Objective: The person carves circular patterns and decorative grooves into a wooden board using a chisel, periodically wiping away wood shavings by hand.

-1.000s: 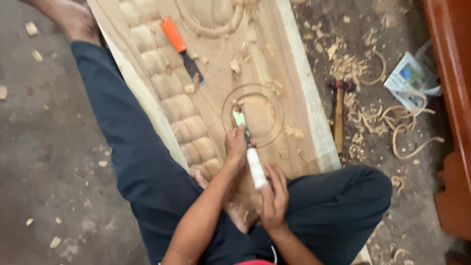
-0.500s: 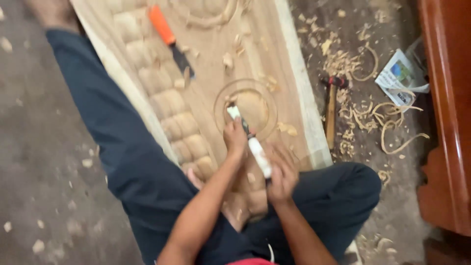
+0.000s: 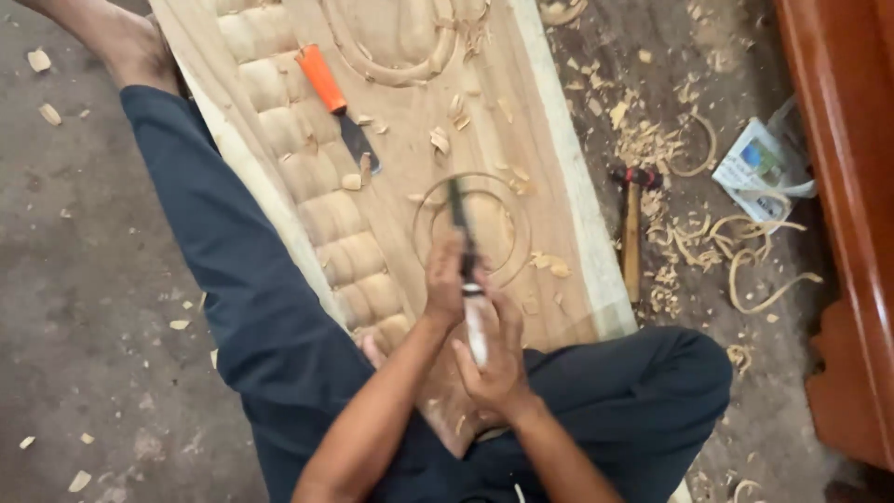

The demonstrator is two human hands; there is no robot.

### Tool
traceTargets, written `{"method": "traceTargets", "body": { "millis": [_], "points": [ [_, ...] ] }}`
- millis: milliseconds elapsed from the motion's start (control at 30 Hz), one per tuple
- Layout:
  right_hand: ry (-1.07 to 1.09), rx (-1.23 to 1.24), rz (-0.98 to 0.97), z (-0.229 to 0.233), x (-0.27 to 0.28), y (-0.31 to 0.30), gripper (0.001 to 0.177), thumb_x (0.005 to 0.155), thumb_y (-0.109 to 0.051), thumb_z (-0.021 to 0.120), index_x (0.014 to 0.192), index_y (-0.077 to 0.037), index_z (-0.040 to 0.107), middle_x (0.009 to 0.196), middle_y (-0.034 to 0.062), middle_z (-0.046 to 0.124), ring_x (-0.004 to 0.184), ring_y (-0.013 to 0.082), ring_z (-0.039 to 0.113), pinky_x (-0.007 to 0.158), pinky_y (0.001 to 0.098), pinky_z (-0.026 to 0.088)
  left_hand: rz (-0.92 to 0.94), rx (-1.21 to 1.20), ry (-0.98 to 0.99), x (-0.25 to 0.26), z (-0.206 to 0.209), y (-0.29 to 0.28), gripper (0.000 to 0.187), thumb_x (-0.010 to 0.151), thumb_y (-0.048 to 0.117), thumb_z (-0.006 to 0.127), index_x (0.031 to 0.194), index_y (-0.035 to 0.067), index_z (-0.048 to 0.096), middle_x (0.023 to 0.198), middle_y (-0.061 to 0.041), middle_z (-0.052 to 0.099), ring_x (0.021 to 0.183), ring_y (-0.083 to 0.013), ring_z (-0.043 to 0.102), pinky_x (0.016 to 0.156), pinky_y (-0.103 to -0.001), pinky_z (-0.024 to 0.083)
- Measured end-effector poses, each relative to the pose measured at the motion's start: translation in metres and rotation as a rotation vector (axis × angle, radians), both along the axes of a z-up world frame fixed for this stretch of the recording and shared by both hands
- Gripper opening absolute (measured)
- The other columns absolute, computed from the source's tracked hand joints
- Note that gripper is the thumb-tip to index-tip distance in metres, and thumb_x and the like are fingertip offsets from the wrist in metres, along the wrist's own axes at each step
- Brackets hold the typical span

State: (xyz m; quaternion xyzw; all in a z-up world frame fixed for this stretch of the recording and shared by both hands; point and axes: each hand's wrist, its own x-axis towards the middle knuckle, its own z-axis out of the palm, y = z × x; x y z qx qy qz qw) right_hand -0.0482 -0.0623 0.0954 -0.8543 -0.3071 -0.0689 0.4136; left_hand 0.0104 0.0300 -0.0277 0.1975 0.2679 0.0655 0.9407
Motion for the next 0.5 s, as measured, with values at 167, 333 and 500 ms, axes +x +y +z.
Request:
{"method": "traceTargets", "body": {
  "millis": [167,333,500],
  "points": [
    [0.605,0.4,-0.358,-0.081,-0.045,-0.023,0.082,0.088,-0.006,0.069,0.16,-0.005,0.029,0.115,0.0268,0.053,0.092,0.0339,0.051,0.075,0.0427,0.044,-0.502,0.673,-0.228,-0.005,0.021,0.011,0.038,0.109,0.032,0.051,0.094,-0.001,0.065,0.072,-0.005,0.066,0.065,-0.0163,0.063,0.061,-0.032,0.052],
    [1.322,0.838,-0.477,-0.067,-0.041,-0.024,0.067,0.1,-0.019,0.051,0.163,-0.021,0.027,0.081,0.0063,0.061,0.05,0.0089,0.054,0.043,0.0226,0.047,-0.463,0.972,-0.114,-0.023,-0.028,0.028,0.032,0.103,0.029,0.06,0.106,-0.001,0.071,0.092,-0.005,0.074,0.082,-0.0119,0.067,0.073,-0.028,0.054],
    [1.524,0.859,-0.346,-0.052,-0.046,-0.002,0.067,0.103,-0.02,0.046,0.165,-0.03,0.023,0.079,0.0065,0.058,0.046,0.0109,0.052,0.039,0.0235,0.043,-0.534,0.376,0.294,-0.053,-0.025,0.024,0.035,0.106,0.032,0.048,0.095,0.004,0.067,0.085,-0.01,0.075,0.066,-0.0141,0.065,0.061,-0.03,0.055]
  ]
}}
